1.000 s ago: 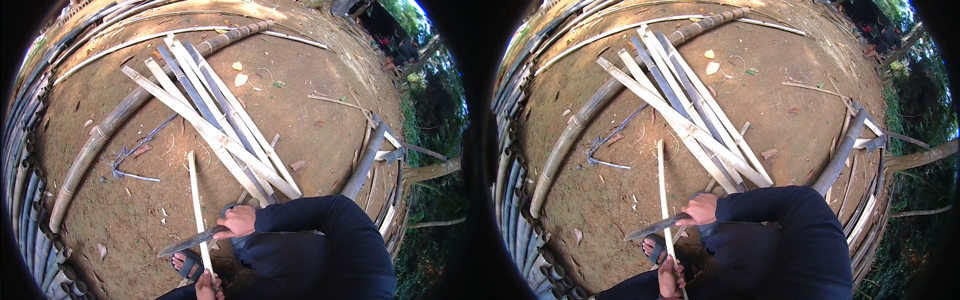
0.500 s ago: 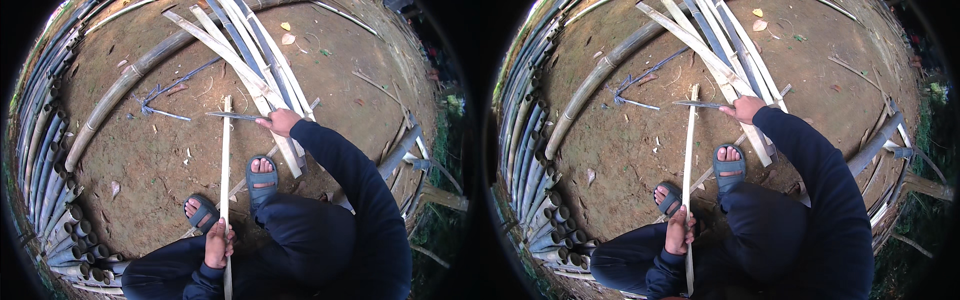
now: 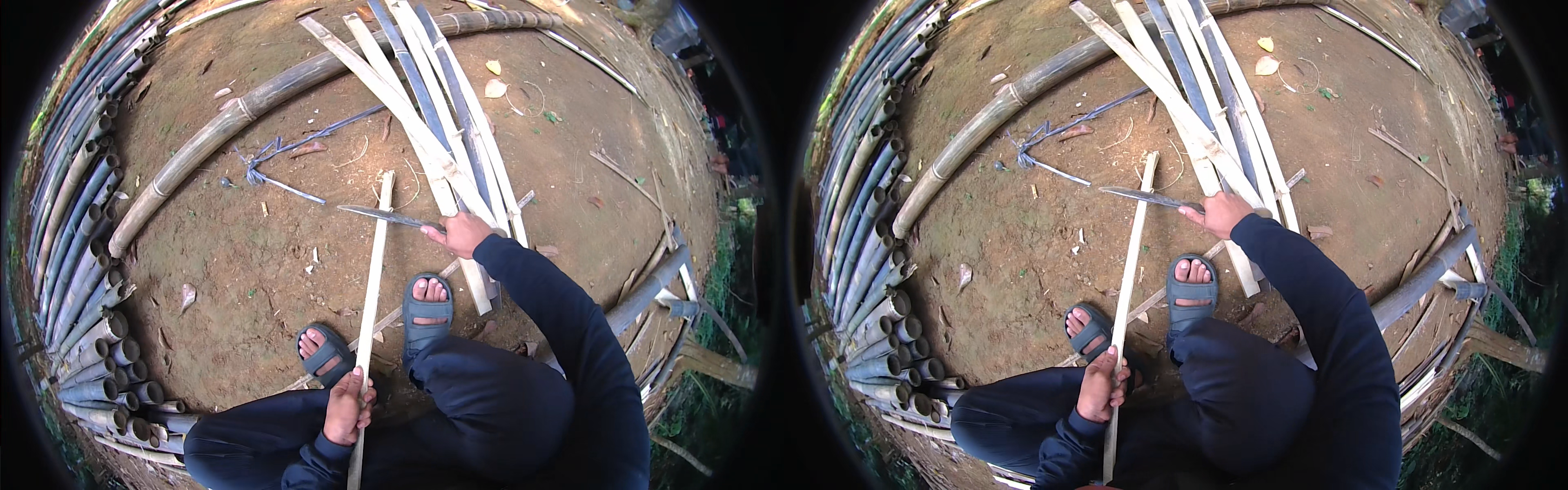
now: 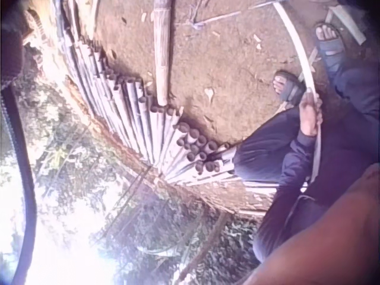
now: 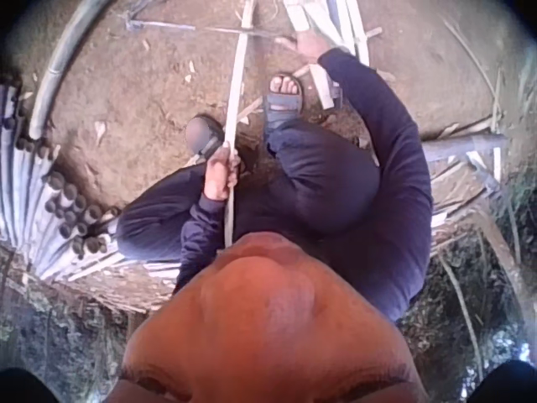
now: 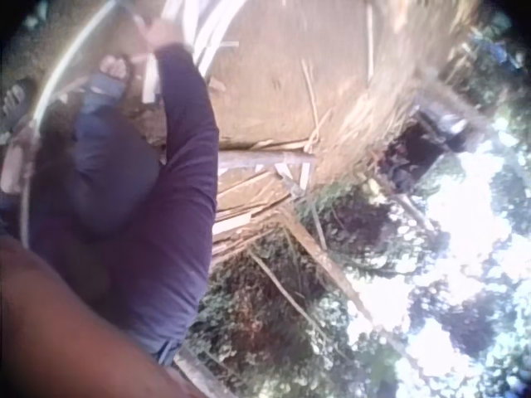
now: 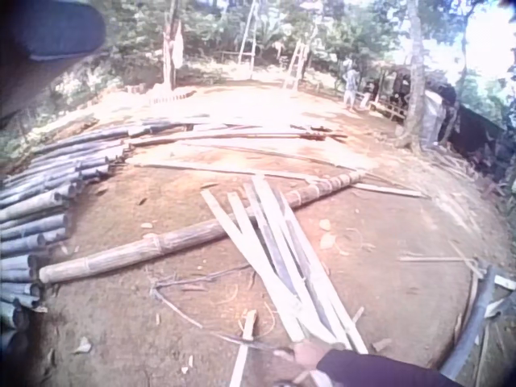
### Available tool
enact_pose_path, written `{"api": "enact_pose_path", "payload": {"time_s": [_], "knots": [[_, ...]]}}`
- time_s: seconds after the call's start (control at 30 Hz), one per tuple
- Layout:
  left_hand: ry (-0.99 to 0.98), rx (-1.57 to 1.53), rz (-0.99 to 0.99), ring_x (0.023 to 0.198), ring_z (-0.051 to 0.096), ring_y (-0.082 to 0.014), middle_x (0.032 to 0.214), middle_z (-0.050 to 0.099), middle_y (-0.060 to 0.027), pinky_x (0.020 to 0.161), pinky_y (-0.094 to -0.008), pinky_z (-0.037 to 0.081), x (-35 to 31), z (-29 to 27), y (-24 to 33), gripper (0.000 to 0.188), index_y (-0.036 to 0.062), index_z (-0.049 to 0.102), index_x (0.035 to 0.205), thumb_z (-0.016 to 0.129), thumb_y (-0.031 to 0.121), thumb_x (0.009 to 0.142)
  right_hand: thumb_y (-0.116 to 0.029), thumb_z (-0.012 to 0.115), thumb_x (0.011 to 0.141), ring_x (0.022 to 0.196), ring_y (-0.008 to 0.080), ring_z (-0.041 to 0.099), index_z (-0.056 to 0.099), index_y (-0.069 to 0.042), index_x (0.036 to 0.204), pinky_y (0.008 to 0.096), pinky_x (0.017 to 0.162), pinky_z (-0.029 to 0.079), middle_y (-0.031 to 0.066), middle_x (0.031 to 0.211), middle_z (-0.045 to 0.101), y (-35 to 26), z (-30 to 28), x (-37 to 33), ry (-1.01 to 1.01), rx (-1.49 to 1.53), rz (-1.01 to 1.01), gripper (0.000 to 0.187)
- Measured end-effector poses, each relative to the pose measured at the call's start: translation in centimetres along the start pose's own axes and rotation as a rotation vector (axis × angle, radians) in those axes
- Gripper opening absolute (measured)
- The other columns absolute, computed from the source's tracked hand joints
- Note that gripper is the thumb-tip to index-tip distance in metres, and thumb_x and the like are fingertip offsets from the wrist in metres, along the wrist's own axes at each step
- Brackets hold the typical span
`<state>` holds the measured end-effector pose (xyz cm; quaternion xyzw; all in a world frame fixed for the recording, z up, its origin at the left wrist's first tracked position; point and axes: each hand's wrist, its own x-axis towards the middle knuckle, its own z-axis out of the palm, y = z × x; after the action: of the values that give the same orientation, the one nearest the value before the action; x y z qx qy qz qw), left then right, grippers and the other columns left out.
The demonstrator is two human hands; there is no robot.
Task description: The person strips thin layers and fibers from a bamboo pole using a large knife, while sitting on the ground.
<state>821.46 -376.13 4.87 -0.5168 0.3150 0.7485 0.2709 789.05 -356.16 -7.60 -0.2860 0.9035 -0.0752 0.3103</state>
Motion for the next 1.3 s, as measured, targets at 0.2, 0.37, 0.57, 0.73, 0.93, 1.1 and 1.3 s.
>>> {"api": "enact_pose_path", "payload": {"time_s": [0.2, 0.37, 0.57, 0.73, 0.93, 1.1, 1.3], "knots": [[0.009, -0.034, -0.029, 0.037, 0.028, -0.0043, 0.067, 0.047, 0.0013, 0.032, -0.0206, 0.024, -0.4, -0.4, 0.4, 0.036, 0.0097, 0.053, 0.094, 0.045, 0.043, 0.104, -0.069, 0.035, 0.096, 0.065, 0.0399, 0.069, 0.069, 0.001, 0.090, 0.0514, 0.066, 0.056, 0.0241, 0.063, 0.064, -4.8, 0.3, -2.8, -0.086, 0.064, -0.143, 0.078], [0.027, 0.005, -0.014, 0.037, 0.029, -0.0042, 0.067, 0.047, 0.0011, 0.032, -0.0207, 0.024, 0.2, -0.3, -0.3, 0.036, 0.0099, 0.052, 0.093, 0.044, 0.042, 0.105, -0.072, 0.039, 0.092, 0.064, 0.0388, 0.069, 0.070, -0.003, 0.089, 0.0490, 0.066, 0.056, 0.0223, 0.060, 0.063, -3.2, 2.1, -2.2, -0.054, 0.017, -0.186, 0.076], [0.008, -0.042, -0.001, 0.037, 0.028, -0.0035, 0.066, 0.047, 0.0017, 0.032, -0.0201, 0.024, -0.2, -0.5, 0.3, 0.034, 0.0104, 0.053, 0.093, 0.045, 0.041, 0.105, -0.069, 0.045, 0.091, 0.062, 0.0394, 0.068, 0.068, -0.003, 0.091, 0.0484, 0.060, 0.055, 0.0225, 0.061, 0.064, -3.6, 2.5, -2.1, 0.115, -0.089, -0.229, 0.070], [-0.005, -0.029, -0.007, 0.037, 0.029, -0.0039, 0.067, 0.046, 0.0018, 0.032, -0.0204, 0.024, -0.3, -0.6, 0.1, 0.034, 0.0097, 0.052, 0.094, 0.045, 0.042, 0.105, -0.068, 0.043, 0.093, 0.063, 0.0400, 0.068, 0.066, 0.002, 0.092, 0.0477, 0.060, 0.056, 0.0230, 0.061, 0.063, -7.5, 2.8, -7.2, 0.070, -0.031, -0.424, 0.074], [-0.010, -0.029, 0.006, 0.037, 0.028, -0.0035, 0.067, 0.047, 0.0013, 0.032, -0.0199, 0.024, 0.0, 0.0, -0.1, 0.034, 0.0092, 0.053, 0.095, 0.045, 0.040, 0.105, -0.070, 0.038, 0.094, 0.062, 0.0364, 0.068, 0.066, 0.001, 0.095, 0.0469, 0.061, 0.057, 0.0194, 0.057, 0.060, -2.7, 1.4, -2.5, -0.004, -0.005, -0.107, 0.076], [-0.005, -0.055, -0.012, 0.038, 0.029, -0.0037, 0.066, 0.046, 0.0021, 0.032, -0.0199, 0.024, -0.3, -0.6, 0.3, 0.033, 0.0101, 0.053, 0.094, 0.045, 0.040, 0.105, -0.070, 0.035, 0.095, 0.058, 0.0321, 0.068, 0.067, 0.002, 0.094, 0.0447, 0.060, 0.057, 0.0166, 0.057, 0.062, -5.5, 1.6, -5.3, -0.027, -0.099, -0.258, 0.079], [0.014, -0.002, -0.001, 0.038, 0.031, -0.0049, 0.067, 0.047, 0.0017, 0.033, -0.0202, 0.025, -0.2, -0.3, -0.1, 0.032, 0.0107, 0.052, 0.093, 0.045, 0.039, 0.105, -0.071, 0.036, 0.094, 0.068, 0.0383, 0.069, 0.070, 0.000, 0.084, 0.0490, 0.065, 0.057, 0.0199, 0.067, 0.067, -0.6, 0.2, -0.4, 0.165, -0.155, -0.091, 0.079]]}}
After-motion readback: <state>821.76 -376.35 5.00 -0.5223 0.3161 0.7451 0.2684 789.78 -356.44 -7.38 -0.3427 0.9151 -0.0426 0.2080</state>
